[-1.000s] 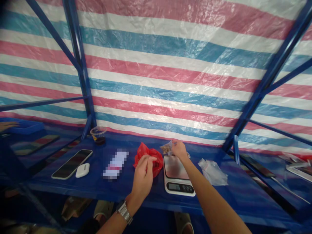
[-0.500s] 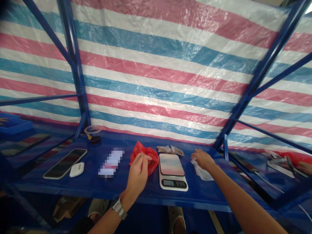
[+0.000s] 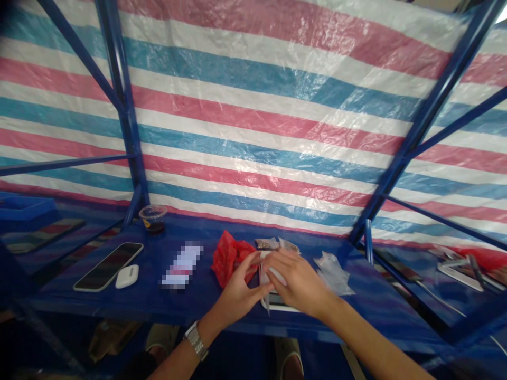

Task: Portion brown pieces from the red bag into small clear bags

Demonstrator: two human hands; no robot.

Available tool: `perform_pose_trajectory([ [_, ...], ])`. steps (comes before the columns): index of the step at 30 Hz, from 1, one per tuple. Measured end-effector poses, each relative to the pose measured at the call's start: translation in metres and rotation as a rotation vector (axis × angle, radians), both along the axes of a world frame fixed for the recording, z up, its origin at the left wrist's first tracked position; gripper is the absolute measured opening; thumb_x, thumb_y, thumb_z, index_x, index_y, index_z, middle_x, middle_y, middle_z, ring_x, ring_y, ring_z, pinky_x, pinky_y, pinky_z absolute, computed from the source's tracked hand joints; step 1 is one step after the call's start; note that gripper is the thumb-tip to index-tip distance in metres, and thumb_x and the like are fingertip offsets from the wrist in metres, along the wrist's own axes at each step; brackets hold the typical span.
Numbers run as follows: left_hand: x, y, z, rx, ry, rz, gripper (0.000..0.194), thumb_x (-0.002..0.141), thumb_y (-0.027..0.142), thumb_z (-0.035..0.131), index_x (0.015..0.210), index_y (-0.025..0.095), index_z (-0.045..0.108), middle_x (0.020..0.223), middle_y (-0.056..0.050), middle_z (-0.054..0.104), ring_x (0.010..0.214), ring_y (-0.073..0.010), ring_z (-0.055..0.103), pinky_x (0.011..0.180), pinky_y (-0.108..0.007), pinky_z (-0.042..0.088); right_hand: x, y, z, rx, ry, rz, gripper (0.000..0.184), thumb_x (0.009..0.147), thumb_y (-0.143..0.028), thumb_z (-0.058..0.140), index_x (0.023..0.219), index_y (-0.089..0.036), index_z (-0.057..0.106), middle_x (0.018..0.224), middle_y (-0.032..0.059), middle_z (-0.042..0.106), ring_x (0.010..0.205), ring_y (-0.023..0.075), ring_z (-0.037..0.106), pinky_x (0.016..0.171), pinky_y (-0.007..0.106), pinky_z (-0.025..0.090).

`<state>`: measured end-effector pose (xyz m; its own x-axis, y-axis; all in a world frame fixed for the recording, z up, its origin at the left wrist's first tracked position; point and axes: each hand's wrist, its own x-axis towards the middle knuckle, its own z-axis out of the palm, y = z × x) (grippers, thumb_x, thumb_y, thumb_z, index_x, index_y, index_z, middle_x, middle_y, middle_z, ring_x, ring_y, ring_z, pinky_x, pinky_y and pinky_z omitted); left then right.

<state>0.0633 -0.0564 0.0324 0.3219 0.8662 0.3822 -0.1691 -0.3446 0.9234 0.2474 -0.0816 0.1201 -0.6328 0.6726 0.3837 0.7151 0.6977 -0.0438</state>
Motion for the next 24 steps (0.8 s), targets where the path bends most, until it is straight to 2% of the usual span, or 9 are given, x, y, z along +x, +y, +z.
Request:
perform_pose_trajectory([
  [3, -0.005, 0.002, 0.002, -0.192, -0.087, -0.212, 0.056, 0.078, 0.047, 0.082, 0.119, 0.014, 0.064, 0.117, -0.013, 0.073, 0.111, -0.0267, 0.069, 0.102, -0.042, 0.051, -0.018, -0.011, -0.002, 0.001, -0.032, 0.038, 0.02, 0.099, -0.014, 0.049, 0.106, -0.021, 0.066, 0.102, 0.007, 0.072, 0.098, 0.0236, 0.064, 0.092, 0.04, 0.048],
  [5, -0.012, 0.003, 0.006, -0.234, -0.075, -0.227, 0.052, 0.075, 0.047, 0.085, 0.111, 0.014, 0.067, 0.109, -0.012, 0.075, 0.105, -0.0255, 0.07, 0.098, -0.039, 0.051, -0.018, -0.012, -0.001, 0.006, -0.027, 0.037, 0.021, 0.099, -0.014, 0.049, 0.108, -0.022, 0.066, 0.101, 0.0064, 0.072, 0.096, 0.023, 0.064, 0.09, 0.039, 0.049],
  [9, -0.028, -0.002, 0.012, -0.158, 0.053, -0.244, 0.04, 0.078, 0.04, 0.082, 0.106, 0.015, 0.069, 0.106, -0.009, 0.074, 0.1, -0.0222, 0.068, 0.094, -0.035, 0.05, -0.016, -0.016, 0.001, -0.025, -0.067, 0.049, 0.023, 0.097, -0.01, 0.048, 0.099, -0.023, 0.068, 0.099, 0.0057, 0.071, 0.092, 0.0223, 0.063, 0.086, 0.037, 0.049],
  [14, -0.038, -0.008, 0.01, -0.132, 0.126, -0.286, 0.028, 0.086, 0.035, 0.074, 0.104, 0.015, 0.065, 0.1, -0.004, 0.071, 0.09, -0.0183, 0.065, 0.085, -0.031, 0.048, -0.026, -0.021, 0.0, -0.004, -0.11, 0.031, 0.027, 0.091, -0.004, 0.048, 0.091, -0.021, 0.068, 0.1, 0.0085, 0.069, 0.095, 0.0245, 0.062, 0.087, 0.039, 0.05],
  [16, -0.041, -0.008, 0.008, -0.116, 0.111, -0.283, 0.028, 0.086, 0.032, 0.073, 0.107, 0.015, 0.064, 0.103, -0.005, 0.07, 0.095, -0.0192, 0.065, 0.088, -0.032, 0.048, -0.031, -0.023, -0.001, -0.021, -0.092, 0.026, 0.026, 0.091, -0.005, 0.049, 0.095, -0.022, 0.069, 0.101, 0.0083, 0.069, 0.095, 0.0241, 0.062, 0.087, 0.038, 0.051],
  [19, -0.046, -0.009, 0.006, -0.103, 0.084, -0.289, 0.029, 0.085, 0.027, 0.071, 0.111, 0.016, 0.063, 0.109, -0.007, 0.069, 0.101, -0.0206, 0.065, 0.092, -0.034, 0.047, -0.039, -0.025, -0.003, -0.082, -0.059, 0.032, 0.029, 0.093, -0.01, 0.054, 0.113, -0.026, 0.068, 0.11, 0.0071, 0.069, 0.103, 0.0236, 0.063, 0.092, 0.038, 0.051],
  [24, -0.049, -0.013, 0.003, -0.17, 0.082, -0.332, 0.026, 0.079, 0.01, 0.063, 0.104, 0.017, 0.06, 0.095, -0.002, 0.064, 0.085, -0.016, 0.061, 0.076, -0.028, 0.046, -0.051, -0.033, -0.016, -0.152, -0.004, 0.044, 0.046, 0.09, -0.012, 0.061, 0.132, -0.029, 0.061, 0.124, 0.0078, 0.07, 0.112, 0.0254, 0.066, 0.1, 0.04, 0.052],
])
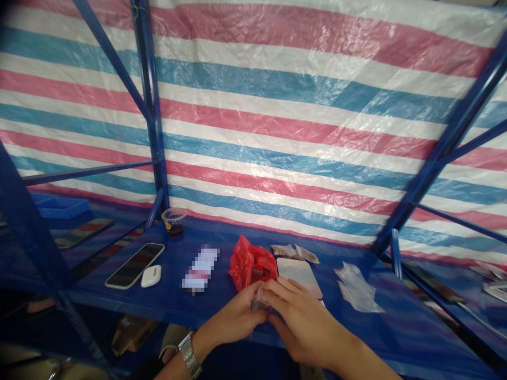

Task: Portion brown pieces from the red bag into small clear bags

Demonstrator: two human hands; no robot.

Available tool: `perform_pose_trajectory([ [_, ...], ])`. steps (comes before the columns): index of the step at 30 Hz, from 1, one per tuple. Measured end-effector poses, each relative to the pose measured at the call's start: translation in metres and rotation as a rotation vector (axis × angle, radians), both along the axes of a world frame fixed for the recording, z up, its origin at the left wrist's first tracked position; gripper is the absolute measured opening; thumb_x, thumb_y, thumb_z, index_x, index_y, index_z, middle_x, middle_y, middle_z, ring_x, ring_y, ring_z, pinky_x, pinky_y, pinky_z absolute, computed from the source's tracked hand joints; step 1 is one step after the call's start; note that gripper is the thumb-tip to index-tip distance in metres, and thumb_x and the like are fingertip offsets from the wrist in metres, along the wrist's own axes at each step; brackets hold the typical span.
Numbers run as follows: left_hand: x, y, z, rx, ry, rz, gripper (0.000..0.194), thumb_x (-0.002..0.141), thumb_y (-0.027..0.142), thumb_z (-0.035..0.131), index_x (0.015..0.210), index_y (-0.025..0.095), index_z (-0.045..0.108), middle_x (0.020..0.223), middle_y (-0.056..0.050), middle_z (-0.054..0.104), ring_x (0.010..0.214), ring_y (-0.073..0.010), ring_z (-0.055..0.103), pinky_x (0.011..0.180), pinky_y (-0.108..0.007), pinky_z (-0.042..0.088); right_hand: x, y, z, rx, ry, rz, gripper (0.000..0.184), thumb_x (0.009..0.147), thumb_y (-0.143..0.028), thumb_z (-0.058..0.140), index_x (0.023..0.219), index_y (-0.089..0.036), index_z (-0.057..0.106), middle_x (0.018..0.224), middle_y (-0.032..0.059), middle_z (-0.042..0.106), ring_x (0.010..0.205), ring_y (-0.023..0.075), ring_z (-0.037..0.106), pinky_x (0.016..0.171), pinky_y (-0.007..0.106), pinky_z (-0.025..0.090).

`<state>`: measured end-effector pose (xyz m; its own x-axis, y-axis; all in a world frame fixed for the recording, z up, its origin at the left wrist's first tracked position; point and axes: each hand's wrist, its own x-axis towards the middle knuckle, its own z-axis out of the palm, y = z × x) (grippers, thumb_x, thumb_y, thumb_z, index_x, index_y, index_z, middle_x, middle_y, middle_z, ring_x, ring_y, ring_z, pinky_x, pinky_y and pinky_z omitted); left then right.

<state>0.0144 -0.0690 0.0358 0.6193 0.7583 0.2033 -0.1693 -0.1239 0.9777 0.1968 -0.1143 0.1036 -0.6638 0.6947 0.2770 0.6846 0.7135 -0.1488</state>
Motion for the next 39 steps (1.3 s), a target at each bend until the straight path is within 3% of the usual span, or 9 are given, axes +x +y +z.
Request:
perform_pose_trajectory([
  [4, -0.004, -0.002, -0.001, 0.069, 0.034, -0.024, 0.023, 0.075, 0.001, 0.053, 0.091, 0.018, 0.056, 0.085, 0.001, 0.058, 0.078, -0.0137, 0.055, 0.07, -0.026, 0.041, -0.007, -0.005, -0.008, -0.069, 0.127, 0.019, 0.052, 0.086, -0.01, 0.061, 0.135, -0.029, 0.059, 0.125, 0.0082, 0.071, 0.112, 0.0243, 0.067, 0.096, 0.035, 0.055],
  [10, -0.015, -0.007, 0.002, 0.307, 0.211, 0.019, 0.026, 0.072, 0.0, 0.06, 0.087, 0.02, 0.051, 0.085, 0.001, 0.056, 0.078, -0.0149, 0.053, 0.069, -0.027, 0.039, -0.017, -0.003, -0.002, -0.202, 0.093, 0.075, 0.022, 0.093, -0.008, 0.053, 0.096, -0.027, 0.065, 0.101, 0.0011, 0.072, 0.097, 0.0189, 0.065, 0.09, 0.033, 0.051],
  [13, -0.017, -0.01, 0.004, 0.302, 0.185, 0.027, 0.03, 0.073, 0.004, 0.067, 0.094, 0.019, 0.051, 0.092, 0.0, 0.058, 0.083, -0.0155, 0.055, 0.073, -0.027, 0.041, -0.021, -0.003, -0.008, -0.176, 0.079, 0.029, 0.019, 0.097, -0.012, 0.05, 0.092, -0.025, 0.063, 0.096, 0.0018, 0.071, 0.094, 0.0197, 0.062, 0.089, 0.035, 0.05],
  [18, -0.024, -0.012, -0.004, 0.144, 0.256, 0.045, 0.012, 0.085, 0.014, 0.06, 0.092, 0.018, 0.052, 0.086, 0.002, 0.055, 0.077, -0.0134, 0.05, 0.067, -0.026, 0.038, -0.02, -0.003, -0.017, -0.225, 0.144, 0.014, 0.024, 0.096, -0.01, 0.049, 0.098, -0.026, 0.066, 0.097, 0.0027, 0.07, 0.093, 0.0191, 0.064, 0.086, 0.032, 0.052],
  [23, -0.04, -0.001, -0.01, 0.304, 0.289, 0.254, 0.011, 0.095, 0.013, 0.043, 0.092, 0.021, 0.051, 0.088, 0.0, 0.055, 0.08, -0.0154, 0.052, 0.074, -0.029, 0.042, -0.015, 0.027, -0.019, -0.112, 0.312, -0.047, 0.04, 0.084, 0.001, 0.044, 0.099, -0.026, 0.069, 0.104, 0.0037, 0.073, 0.102, 0.0199, 0.067, 0.092, 0.035, 0.053],
  [26, -0.043, 0.011, -0.013, 0.452, 0.361, 0.548, 0.016, 0.093, 0.009, 0.041, 0.089, 0.022, 0.048, 0.094, -0.003, 0.054, 0.086, -0.018, 0.055, 0.079, -0.032, 0.045, -0.017, 0.056, -0.023, -0.009, 0.169, -0.106, 0.036, 0.085, 0.0, 0.047, 0.1, -0.024, 0.07, 0.103, 0.0046, 0.074, 0.103, 0.0215, 0.067, 0.096, 0.038, 0.051],
  [29, -0.035, 0.022, -0.018, 0.54, 0.429, 0.694, 0.012, 0.097, 0.015, 0.041, 0.093, 0.023, 0.048, 0.106, -0.006, 0.055, 0.088, -0.0189, 0.06, 0.082, -0.033, 0.049, -0.022, 0.081, -0.028, 0.114, -0.088, -0.145, 0.029, 0.089, -0.005, 0.052, 0.105, -0.019, 0.071, 0.11, 0.0103, 0.074, 0.111, 0.026, 0.064, 0.103, 0.044, 0.046],
  [34, -0.022, 0.042, -0.013, 0.768, 0.618, 0.559, 0.013, 0.097, 0.016, 0.046, 0.104, 0.024, 0.053, 0.142, -0.011, 0.057, 0.118, -0.0217, 0.063, 0.101, -0.035, 0.05, -0.022, 0.1, -0.025, 0.178, -0.345, -0.363, 0.031, 0.101, -0.019, 0.046, 0.119, -0.016, 0.07, 0.124, 0.0168, 0.07, 0.115, 0.0285, 0.063, 0.101, 0.043, 0.042],
  [39, -0.026, 0.053, -0.002, 0.709, 0.956, 0.539, 0.021, 0.089, 0.01, 0.047, 0.104, 0.019, 0.058, 0.104, -0.011, 0.072, 0.101, -0.0266, 0.069, 0.088, -0.037, 0.053, -0.013, 0.103, -0.022, 0.114, -0.486, -0.456, 0.035, 0.095, -0.021, 0.054, 0.127, -0.019, 0.068, 0.13, 0.0179, 0.065, 0.116, 0.0326, 0.062, 0.1, 0.044, 0.04],
])
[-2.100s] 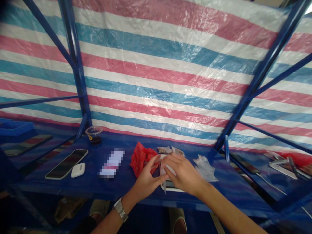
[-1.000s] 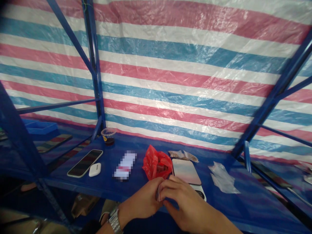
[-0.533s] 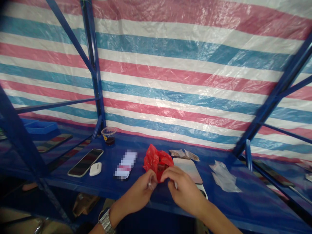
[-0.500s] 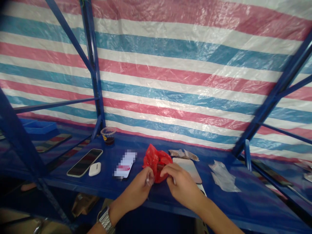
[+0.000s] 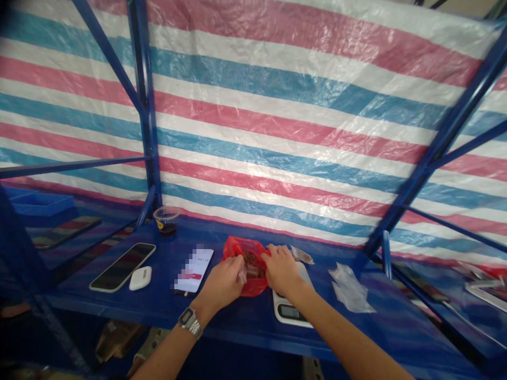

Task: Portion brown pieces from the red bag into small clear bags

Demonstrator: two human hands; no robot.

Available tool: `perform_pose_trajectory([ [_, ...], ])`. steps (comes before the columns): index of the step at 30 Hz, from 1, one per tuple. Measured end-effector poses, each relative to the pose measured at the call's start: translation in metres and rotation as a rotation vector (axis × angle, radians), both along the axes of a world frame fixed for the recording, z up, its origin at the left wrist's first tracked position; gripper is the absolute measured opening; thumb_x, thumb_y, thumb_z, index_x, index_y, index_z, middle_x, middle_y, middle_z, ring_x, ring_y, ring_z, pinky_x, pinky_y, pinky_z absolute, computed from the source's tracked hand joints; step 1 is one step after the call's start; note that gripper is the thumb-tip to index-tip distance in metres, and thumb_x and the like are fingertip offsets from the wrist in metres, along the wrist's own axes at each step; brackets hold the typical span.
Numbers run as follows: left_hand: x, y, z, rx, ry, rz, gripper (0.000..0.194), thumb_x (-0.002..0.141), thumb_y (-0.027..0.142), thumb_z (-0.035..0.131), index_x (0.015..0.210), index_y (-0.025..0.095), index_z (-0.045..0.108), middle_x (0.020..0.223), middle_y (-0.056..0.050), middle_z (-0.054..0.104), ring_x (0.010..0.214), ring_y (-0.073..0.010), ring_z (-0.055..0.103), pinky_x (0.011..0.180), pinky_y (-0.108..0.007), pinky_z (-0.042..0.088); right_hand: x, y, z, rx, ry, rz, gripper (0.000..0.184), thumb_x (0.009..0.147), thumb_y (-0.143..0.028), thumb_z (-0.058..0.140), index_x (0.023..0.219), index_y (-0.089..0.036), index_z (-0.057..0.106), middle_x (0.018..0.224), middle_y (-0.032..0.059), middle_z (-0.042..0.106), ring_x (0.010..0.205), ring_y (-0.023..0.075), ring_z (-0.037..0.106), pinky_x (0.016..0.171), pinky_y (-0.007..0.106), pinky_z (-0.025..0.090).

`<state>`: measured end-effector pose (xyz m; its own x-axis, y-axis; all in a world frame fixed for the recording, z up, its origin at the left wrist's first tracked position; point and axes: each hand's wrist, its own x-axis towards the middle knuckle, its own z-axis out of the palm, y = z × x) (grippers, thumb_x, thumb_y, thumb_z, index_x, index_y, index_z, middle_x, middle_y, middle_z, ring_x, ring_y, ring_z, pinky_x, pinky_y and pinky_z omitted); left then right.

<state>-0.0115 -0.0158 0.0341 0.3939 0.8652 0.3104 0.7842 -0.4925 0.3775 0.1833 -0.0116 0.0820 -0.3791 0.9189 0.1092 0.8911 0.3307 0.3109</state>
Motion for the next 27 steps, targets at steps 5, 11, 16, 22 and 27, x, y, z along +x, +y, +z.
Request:
perform_pose_trajectory([
  [5, -0.004, -0.001, 0.003, 0.044, 0.035, 0.119, 0.029, 0.084, 0.007, 0.048, 0.108, 0.016, 0.061, 0.108, -0.014, 0.072, 0.108, -0.0288, 0.065, 0.089, -0.037, 0.051, 0.012, 0.014, 0.011, -0.052, 0.038, -0.06, 0.034, 0.095, -0.013, 0.05, 0.118, -0.02, 0.073, 0.117, 0.0149, 0.07, 0.107, 0.0292, 0.066, 0.094, 0.038, 0.043],
  [11, 0.002, -0.014, 0.011, 0.103, 0.005, 0.283, 0.025, 0.093, 0.018, 0.045, 0.108, 0.015, 0.064, 0.105, -0.014, 0.072, 0.104, -0.0312, 0.066, 0.084, -0.039, 0.052, 0.019, 0.014, 0.023, 0.116, 0.096, -0.002, 0.043, 0.09, -0.006, 0.05, 0.125, -0.019, 0.071, 0.124, 0.0146, 0.066, 0.117, 0.0297, 0.056, 0.098, 0.037, 0.04],
  [16, 0.012, -0.029, 0.002, -0.164, 0.01, 0.284, 0.028, 0.095, 0.021, 0.044, 0.11, 0.013, 0.066, 0.109, -0.018, 0.074, 0.1, -0.0333, 0.072, 0.077, -0.039, 0.052, 0.014, -0.005, 0.015, 0.029, 0.036, -0.002, 0.041, 0.092, -0.007, 0.046, 0.122, -0.018, 0.072, 0.13, 0.0175, 0.064, 0.118, 0.0328, 0.053, 0.095, 0.042, 0.042],
  [22, 0.016, -0.027, 0.0, -0.311, -0.094, 0.348, 0.026, 0.1, 0.027, 0.043, 0.114, 0.014, 0.061, 0.107, -0.018, 0.075, 0.1, -0.0329, 0.075, 0.076, -0.036, 0.05, -0.011, -0.006, 0.016, -0.036, 0.215, 0.148, 0.039, 0.09, -0.014, 0.055, 0.124, -0.019, 0.071, 0.133, 0.0131, 0.066, 0.122, 0.029, 0.055, 0.105, 0.041, 0.04],
  [27, 0.012, -0.024, -0.004, -0.293, -0.179, 0.386, 0.024, 0.096, 0.021, 0.046, 0.116, 0.013, 0.057, 0.113, -0.018, 0.073, 0.097, -0.0308, 0.075, 0.075, -0.035, 0.049, -0.02, 0.01, -0.003, -0.17, 0.139, 0.073, 0.036, 0.086, -0.006, 0.055, 0.114, -0.01, 0.075, 0.12, 0.0205, 0.073, 0.122, 0.0302, 0.062, 0.111, 0.041, 0.038],
])
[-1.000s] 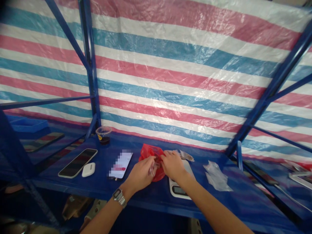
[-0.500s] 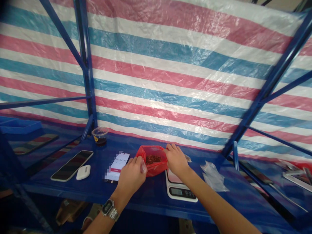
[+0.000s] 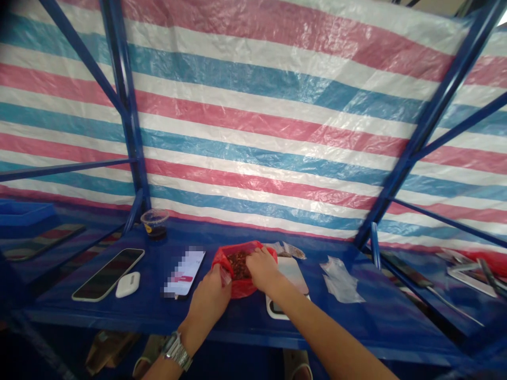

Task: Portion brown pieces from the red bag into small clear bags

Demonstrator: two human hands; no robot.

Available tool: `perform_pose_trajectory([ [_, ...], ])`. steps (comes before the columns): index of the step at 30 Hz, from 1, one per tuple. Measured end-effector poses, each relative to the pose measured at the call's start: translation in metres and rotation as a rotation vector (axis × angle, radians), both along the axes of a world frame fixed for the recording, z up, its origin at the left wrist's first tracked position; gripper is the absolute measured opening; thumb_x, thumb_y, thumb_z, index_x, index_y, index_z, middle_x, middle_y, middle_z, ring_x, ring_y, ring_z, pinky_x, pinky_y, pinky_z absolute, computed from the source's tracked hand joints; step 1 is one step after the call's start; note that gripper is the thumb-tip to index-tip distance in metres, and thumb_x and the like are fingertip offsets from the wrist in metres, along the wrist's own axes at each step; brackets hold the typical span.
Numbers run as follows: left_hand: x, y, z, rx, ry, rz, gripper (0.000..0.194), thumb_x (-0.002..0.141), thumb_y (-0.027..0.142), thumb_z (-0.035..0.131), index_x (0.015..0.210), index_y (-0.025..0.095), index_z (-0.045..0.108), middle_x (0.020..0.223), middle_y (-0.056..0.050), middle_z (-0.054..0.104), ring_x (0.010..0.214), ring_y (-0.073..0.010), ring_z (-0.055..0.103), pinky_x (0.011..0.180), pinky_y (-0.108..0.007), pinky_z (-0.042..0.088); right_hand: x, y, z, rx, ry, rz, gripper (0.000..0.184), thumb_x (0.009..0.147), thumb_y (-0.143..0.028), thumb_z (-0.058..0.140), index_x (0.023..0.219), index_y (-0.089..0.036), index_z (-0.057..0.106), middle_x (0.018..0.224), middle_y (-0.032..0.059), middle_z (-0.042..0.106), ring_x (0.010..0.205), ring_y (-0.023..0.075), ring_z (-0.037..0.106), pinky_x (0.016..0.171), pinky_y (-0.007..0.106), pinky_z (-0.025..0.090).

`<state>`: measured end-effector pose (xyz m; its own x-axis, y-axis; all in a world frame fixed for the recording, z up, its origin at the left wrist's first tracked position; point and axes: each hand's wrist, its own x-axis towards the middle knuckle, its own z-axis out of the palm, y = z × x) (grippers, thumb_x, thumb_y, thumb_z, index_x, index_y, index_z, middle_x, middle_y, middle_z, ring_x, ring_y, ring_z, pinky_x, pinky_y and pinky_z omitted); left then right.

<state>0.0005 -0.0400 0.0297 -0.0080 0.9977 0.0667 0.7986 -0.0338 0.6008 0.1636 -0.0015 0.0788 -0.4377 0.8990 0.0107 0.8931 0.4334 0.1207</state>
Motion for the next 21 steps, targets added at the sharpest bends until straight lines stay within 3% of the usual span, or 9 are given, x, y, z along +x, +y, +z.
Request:
perform_pose_trajectory([
  [7, 0.005, 0.009, -0.008, 0.209, -0.052, 0.013, 0.028, 0.094, 0.023, 0.055, 0.117, 0.009, 0.061, 0.114, -0.019, 0.071, 0.116, -0.0346, 0.064, 0.102, -0.042, 0.044, 0.001, 0.009, -0.006, 0.054, -0.075, -0.066, 0.041, 0.082, -0.003, 0.055, 0.121, -0.004, 0.07, 0.126, 0.0253, 0.069, 0.124, 0.0341, 0.061, 0.107, 0.044, 0.043],
  [11, 0.009, 0.015, -0.007, 0.149, -0.284, -0.019, 0.024, 0.085, 0.009, 0.058, 0.108, 0.015, 0.063, 0.105, -0.012, 0.073, 0.099, -0.0251, 0.069, 0.087, -0.031, 0.048, -0.005, 0.011, -0.004, 0.018, -0.029, 0.04, 0.041, 0.08, -0.007, 0.06, 0.119, -0.01, 0.071, 0.128, 0.0201, 0.069, 0.124, 0.0303, 0.061, 0.109, 0.04, 0.042],
  [14, 0.011, 0.017, -0.005, 0.101, -0.368, -0.009, 0.022, 0.084, 0.003, 0.052, 0.095, 0.019, 0.062, 0.094, -0.009, 0.073, 0.089, -0.021, 0.071, 0.074, -0.027, 0.045, -0.001, 0.012, -0.004, -0.06, 0.042, 0.077, 0.039, 0.074, -0.004, 0.061, 0.111, -0.013, 0.073, 0.12, 0.0156, 0.073, 0.115, 0.0265, 0.066, 0.101, 0.034, 0.045],
  [18, 0.013, 0.02, -0.003, 0.114, -0.365, 0.005, 0.022, 0.085, 0.001, 0.05, 0.086, 0.021, 0.06, 0.086, -0.007, 0.072, 0.082, -0.0214, 0.07, 0.069, -0.028, 0.042, 0.012, 0.011, -0.007, -0.116, 0.114, 0.134, 0.033, 0.073, -0.003, 0.06, 0.101, -0.015, 0.074, 0.113, 0.0121, 0.074, 0.105, 0.0233, 0.069, 0.089, 0.028, 0.048],
  [21, 0.012, 0.022, -0.001, 0.139, -0.296, 0.045, 0.023, 0.081, 0.0, 0.051, 0.085, 0.021, 0.061, 0.085, -0.007, 0.072, 0.087, -0.0244, 0.07, 0.075, -0.03, 0.042, 0.017, 0.015, -0.007, -0.082, 0.12, 0.144, 0.031, 0.075, -0.006, 0.062, 0.102, -0.017, 0.072, 0.111, 0.0103, 0.075, 0.105, 0.0241, 0.069, 0.087, 0.029, 0.048],
])
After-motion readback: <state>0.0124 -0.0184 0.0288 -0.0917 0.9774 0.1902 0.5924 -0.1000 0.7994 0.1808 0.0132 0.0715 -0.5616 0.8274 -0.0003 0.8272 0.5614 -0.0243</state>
